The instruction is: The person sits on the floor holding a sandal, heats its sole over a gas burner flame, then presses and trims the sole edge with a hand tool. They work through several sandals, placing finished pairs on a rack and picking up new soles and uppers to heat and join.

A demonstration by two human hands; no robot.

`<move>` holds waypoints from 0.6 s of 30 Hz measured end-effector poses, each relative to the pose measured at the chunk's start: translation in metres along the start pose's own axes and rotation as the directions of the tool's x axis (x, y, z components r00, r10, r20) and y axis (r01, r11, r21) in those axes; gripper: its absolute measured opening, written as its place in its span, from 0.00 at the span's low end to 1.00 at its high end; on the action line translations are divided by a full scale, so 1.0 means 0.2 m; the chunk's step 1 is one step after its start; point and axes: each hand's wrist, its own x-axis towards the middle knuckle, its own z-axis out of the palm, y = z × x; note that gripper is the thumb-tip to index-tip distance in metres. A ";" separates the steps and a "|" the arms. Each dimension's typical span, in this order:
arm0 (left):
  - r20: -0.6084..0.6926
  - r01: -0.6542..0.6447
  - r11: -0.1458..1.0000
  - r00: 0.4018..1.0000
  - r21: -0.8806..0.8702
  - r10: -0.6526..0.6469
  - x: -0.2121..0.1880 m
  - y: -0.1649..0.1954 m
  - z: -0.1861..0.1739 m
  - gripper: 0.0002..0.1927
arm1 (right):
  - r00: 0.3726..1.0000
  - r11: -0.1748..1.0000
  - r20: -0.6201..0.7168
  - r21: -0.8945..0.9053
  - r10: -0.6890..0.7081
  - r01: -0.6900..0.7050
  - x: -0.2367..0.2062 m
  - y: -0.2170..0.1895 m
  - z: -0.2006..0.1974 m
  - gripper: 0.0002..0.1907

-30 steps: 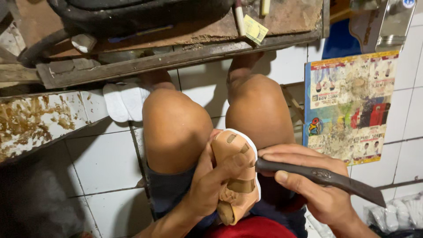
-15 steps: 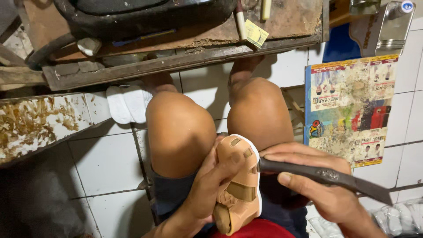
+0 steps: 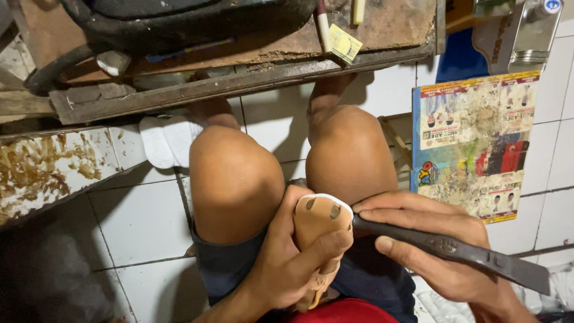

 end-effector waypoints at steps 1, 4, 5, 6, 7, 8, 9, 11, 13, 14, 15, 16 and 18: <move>0.008 0.012 1.000 1.000 -0.013 -0.011 -0.01 0.00 0.00 0.17 | 0.998 0.998 0.040 -0.038 -0.050 0.052 0.00 0.00 -0.01 0.15; 0.026 0.021 1.000 0.999 0.001 -0.021 -0.01 0.01 0.00 0.17 | 0.997 0.995 -0.035 0.082 0.067 -0.064 0.01 0.00 0.00 0.15; 0.020 0.008 1.000 1.000 0.014 -0.009 0.00 0.01 0.01 0.17 | 0.998 0.996 -0.037 0.069 0.052 -0.049 0.01 -0.01 0.00 0.15; 0.006 -0.008 0.998 1.000 0.064 0.007 0.01 0.01 0.01 0.18 | 0.999 0.998 -0.032 0.058 0.032 -0.030 0.02 -0.02 -0.01 0.15; -0.011 -0.020 0.993 1.000 0.117 0.021 0.01 0.01 0.02 0.18 | 1.000 0.999 -0.026 0.052 0.013 -0.011 0.03 -0.02 -0.02 0.15; -0.023 -0.020 0.986 0.999 0.167 0.024 0.00 0.01 0.02 0.18 | 0.999 1.000 0.033 0.003 -0.010 0.010 0.04 -0.02 -0.03 0.15; -0.007 -0.055 0.961 0.998 0.270 0.059 -0.01 0.01 0.01 0.17 | 0.996 0.999 0.088 -0.045 -0.019 0.023 0.04 -0.01 -0.06 0.15; 0.046 -0.142 0.871 0.990 0.470 0.137 -0.01 0.02 -0.01 0.16 | 0.985 1.000 0.174 -0.010 0.005 -0.003 0.05 0.01 -0.11 0.16; 0.009 -0.005 0.960 1.000 0.281 0.002 0.00 0.04 -0.02 0.17 | 0.971 0.985 0.232 0.144 0.054 -0.090 0.06 0.03 -0.15 0.16; 0.004 0.066 0.981 0.998 0.180 -0.068 0.00 0.04 -0.01 0.17 | 0.981 0.975 0.174 0.185 0.088 -0.120 0.04 0.04 -0.13 0.17; 0.000 0.076 0.984 0.997 0.161 -0.077 0.01 0.05 -0.01 0.17 | 0.985 0.963 0.122 0.227 0.118 -0.144 0.03 0.05 -0.10 0.17; -0.011 0.082 0.987 0.997 0.141 -0.081 0.03 0.05 0.00 0.18 | 0.986 0.949 0.078 0.272 0.145 -0.162 0.03 0.06 -0.08 0.18; -0.005 0.042 0.982 0.999 0.186 -0.042 0.03 0.05 -0.01 0.18 | 0.997 0.961 0.009 0.266 0.079 -0.079 0.00 0.07 -0.03 0.17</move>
